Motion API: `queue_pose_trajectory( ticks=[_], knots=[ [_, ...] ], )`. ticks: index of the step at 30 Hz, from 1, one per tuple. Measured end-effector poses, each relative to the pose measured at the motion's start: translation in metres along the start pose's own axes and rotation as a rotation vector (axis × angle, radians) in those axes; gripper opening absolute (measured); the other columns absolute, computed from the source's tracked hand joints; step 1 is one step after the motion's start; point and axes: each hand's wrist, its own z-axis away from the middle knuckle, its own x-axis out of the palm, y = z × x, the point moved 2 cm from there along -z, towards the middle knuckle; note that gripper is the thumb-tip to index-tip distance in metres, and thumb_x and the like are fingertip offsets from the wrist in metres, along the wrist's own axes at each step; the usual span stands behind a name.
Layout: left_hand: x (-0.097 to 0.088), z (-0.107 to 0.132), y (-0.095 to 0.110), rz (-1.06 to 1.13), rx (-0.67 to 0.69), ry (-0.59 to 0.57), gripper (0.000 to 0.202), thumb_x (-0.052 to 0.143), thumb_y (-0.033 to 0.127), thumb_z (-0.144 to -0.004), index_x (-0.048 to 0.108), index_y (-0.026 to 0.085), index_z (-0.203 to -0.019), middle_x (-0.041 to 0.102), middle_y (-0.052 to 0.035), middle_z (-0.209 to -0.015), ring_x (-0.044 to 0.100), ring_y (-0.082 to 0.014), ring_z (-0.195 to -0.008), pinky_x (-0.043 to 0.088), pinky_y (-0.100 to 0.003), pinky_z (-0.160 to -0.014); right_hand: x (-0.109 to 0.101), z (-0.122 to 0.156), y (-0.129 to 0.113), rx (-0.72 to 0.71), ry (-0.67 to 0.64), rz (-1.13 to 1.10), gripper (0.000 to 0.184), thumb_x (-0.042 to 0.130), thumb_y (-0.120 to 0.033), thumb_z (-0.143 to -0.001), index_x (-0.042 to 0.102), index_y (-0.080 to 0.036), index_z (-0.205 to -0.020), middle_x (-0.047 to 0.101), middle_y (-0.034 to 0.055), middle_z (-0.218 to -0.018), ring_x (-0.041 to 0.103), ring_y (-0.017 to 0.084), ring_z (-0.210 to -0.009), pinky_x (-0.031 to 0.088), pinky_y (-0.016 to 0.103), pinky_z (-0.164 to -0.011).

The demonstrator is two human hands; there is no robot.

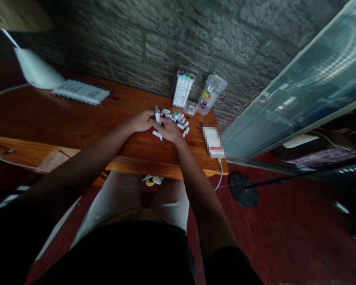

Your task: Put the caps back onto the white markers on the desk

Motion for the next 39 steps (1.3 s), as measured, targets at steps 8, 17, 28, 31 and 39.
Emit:
queue_pose_trajectory(
  ticks=[8, 17, 28, 31, 39],
  knots=[
    [0.002, 0.002, -0.002, 0.028, -0.011, 0.028, 0.021, 0.054, 0.016, -0.085, 0.072, 0.02, -0.095, 0.077, -0.0087, -0.092, 0.071, -0.0262, -0.091, 0.052, -0.035, -0.086, -0.005, -0.01, -0.011, 0.014, 0.067, -0.2, 0.058, 0.063, -0.074, -0.077, 0.064, -0.017, -0.066, 0.061, -0.001, -0.063, 0.053, 0.012, -0.063, 0.042, 0.025, -0.064],
    [0.006, 0.001, -0.002, 0.018, -0.048, 0.048, 0.016, 0.051, 0.028, -0.091, 0.064, 0.021, -0.084, 0.073, -0.0041, -0.075, 0.069, -0.0213, -0.073, 0.051, -0.032, -0.075, -0.015, -0.03, -0.036, 0.058, 0.232, -0.335, 0.058, 0.063, -0.075, -0.076, 0.049, -0.023, -0.056, 0.051, -0.002, -0.054, 0.049, 0.013, -0.053, 0.039, 0.028, -0.052],
    [0.002, 0.003, -0.006, 0.106, 0.036, 0.091, 0.015, 0.05, 0.028, -0.082, 0.064, 0.025, -0.079, 0.075, -0.0061, -0.084, 0.07, -0.028, -0.086, 0.054, -0.039, -0.086, 0.0, -0.003, -0.031, -0.115, 0.293, -0.221, 0.051, 0.062, -0.068, -0.082, 0.056, -0.022, -0.061, 0.054, -0.001, -0.061, 0.048, 0.014, -0.059, 0.039, 0.028, -0.059],
    [0.001, 0.003, -0.006, 0.125, 0.033, 0.081, 0.017, 0.052, 0.025, -0.078, 0.068, 0.024, -0.085, 0.078, -0.0064, -0.096, 0.071, -0.0279, -0.093, 0.054, -0.038, -0.09, 0.0, -0.001, -0.034, -0.152, 0.284, -0.115, 0.05, 0.062, -0.067, -0.083, 0.055, -0.022, -0.062, 0.051, -0.0022, -0.058, 0.045, 0.014, -0.058, 0.038, 0.028, -0.059],
    [0.006, 0.0, -0.008, 0.127, 0.009, 0.093, 0.029, 0.049, 0.039, -0.091, 0.071, 0.022, -0.097, 0.078, -0.008, -0.091, 0.072, -0.0268, -0.087, 0.054, -0.035, -0.081, -0.004, 0.001, -0.022, -0.107, 0.463, -0.124, 0.053, 0.054, -0.068, -0.09, 0.057, -0.02, -0.067, 0.057, 0.0001, -0.063, 0.05, 0.013, -0.06, 0.041, 0.028, -0.062]
  ],
)
